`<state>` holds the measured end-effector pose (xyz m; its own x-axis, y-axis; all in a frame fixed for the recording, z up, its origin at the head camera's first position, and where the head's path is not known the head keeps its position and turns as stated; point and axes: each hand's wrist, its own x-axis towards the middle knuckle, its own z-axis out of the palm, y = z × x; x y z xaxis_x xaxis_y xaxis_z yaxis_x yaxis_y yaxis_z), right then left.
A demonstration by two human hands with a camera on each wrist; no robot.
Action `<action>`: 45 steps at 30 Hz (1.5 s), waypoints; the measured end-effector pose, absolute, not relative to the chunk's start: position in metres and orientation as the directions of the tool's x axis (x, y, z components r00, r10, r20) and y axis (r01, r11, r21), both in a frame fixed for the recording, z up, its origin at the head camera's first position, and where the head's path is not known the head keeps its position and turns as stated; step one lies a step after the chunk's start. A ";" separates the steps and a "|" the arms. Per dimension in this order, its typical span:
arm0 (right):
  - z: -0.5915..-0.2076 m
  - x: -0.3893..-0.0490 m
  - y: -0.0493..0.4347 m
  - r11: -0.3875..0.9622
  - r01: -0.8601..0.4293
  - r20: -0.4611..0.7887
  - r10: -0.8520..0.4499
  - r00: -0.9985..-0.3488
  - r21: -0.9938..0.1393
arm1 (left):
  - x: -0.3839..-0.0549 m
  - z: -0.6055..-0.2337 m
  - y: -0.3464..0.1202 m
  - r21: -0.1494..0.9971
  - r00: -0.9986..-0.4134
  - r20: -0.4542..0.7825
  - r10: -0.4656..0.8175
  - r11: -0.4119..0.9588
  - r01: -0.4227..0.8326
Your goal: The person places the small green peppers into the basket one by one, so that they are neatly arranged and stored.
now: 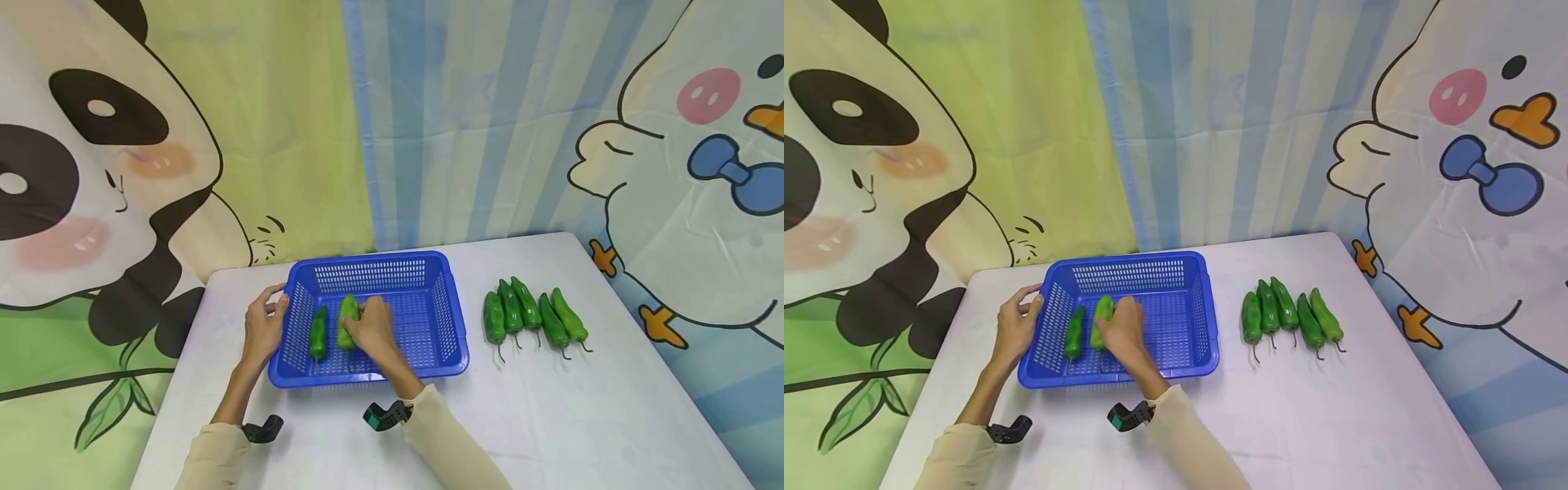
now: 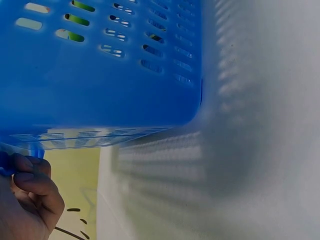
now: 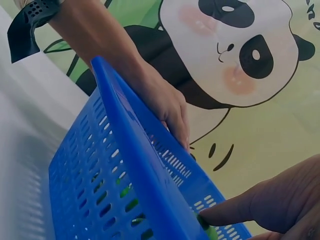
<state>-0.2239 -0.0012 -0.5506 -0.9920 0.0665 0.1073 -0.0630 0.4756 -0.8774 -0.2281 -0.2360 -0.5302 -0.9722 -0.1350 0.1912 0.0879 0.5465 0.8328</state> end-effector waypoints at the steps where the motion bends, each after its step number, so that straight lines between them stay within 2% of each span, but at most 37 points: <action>1: -0.565 -0.232 -0.004 0.478 -0.055 0.100 0.071 -0.992 -0.877 | -0.228 -0.530 -0.236 0.833 -0.972 0.190 -0.136 0.546 0.087; 3: -0.592 -0.246 -0.009 0.480 -0.044 0.091 0.075 -0.993 -0.876 | -0.227 -0.530 -0.236 0.834 -0.972 0.189 -0.137 0.545 0.086; 5: -0.601 -0.252 -0.012 0.478 -0.007 0.051 0.080 -0.995 -0.878 | -0.227 -0.530 -0.236 0.835 -0.973 0.186 -0.136 0.544 0.084; 8: -0.613 -0.260 -0.017 0.513 -0.005 0.062 0.095 -0.994 -0.858 | -0.227 -0.529 -0.236 0.839 -0.973 0.189 -0.135 0.536 0.089; 11: -0.610 -0.261 -0.022 0.545 0.004 0.064 0.106 -0.992 -0.838 | -0.227 -0.529 -0.236 0.845 -0.973 0.192 -0.130 0.526 0.097; 16: -0.580 -0.240 -0.030 0.600 0.011 0.076 0.119 -0.990 -0.800 | -0.226 -0.528 -0.235 0.848 -0.975 0.185 -0.122 0.522 0.096; 19: -0.565 -0.233 -0.029 0.571 0.008 0.050 0.086 -0.995 -0.821 | -0.225 -0.529 -0.236 0.845 -0.977 0.171 -0.126 0.529 0.079; 21: -0.564 -0.228 -0.031 0.581 -0.026 0.090 0.082 -0.993 -0.814 | -0.225 -0.529 -0.237 0.841 -0.978 0.164 -0.130 0.536 0.070; 23: -0.554 -0.227 -0.032 0.568 -0.002 0.040 0.055 -0.998 -0.823 | -0.225 -0.529 -0.238 0.841 -0.977 0.164 -0.137 0.538 0.066; 26: -0.565 -0.236 -0.039 0.595 -0.002 0.060 0.077 -0.995 -0.804 | -0.226 -0.528 -0.239 0.841 -0.976 0.169 -0.134 0.537 0.072; 31: -0.581 -0.252 -0.044 0.573 0.027 0.024 0.081 -0.996 -0.819 | -0.228 -0.529 -0.236 0.842 -0.978 0.169 -0.124 0.534 0.078; 32: -0.574 -0.247 -0.046 0.590 0.012 0.050 0.088 -0.995 -0.807 | -0.228 -0.529 -0.236 0.842 -0.978 0.168 -0.126 0.534 0.076; 35: -0.576 -0.250 -0.049 0.599 0.020 0.026 0.068 -0.997 -0.800 | -0.226 -0.528 -0.235 0.835 -0.977 0.167 -0.134 0.545 0.068; 37: -0.586 -0.255 -0.053 0.592 0.002 0.043 0.061 -0.997 -0.806 | -0.225 -0.527 -0.236 0.831 -0.977 0.165 -0.137 0.553 0.062; 45: -0.587 -0.256 -0.052 0.594 0.019 -0.016 0.010 -1.000 -0.804 | -0.226 -0.528 -0.238 0.829 -0.978 0.170 -0.119 0.554 0.077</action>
<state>-0.2556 -0.0520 -0.5868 -0.9998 0.0099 -0.0164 0.0191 0.5941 -0.8041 -0.2259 -0.2380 -0.5277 -0.9782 -0.1187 0.1703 0.0771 0.5541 0.8289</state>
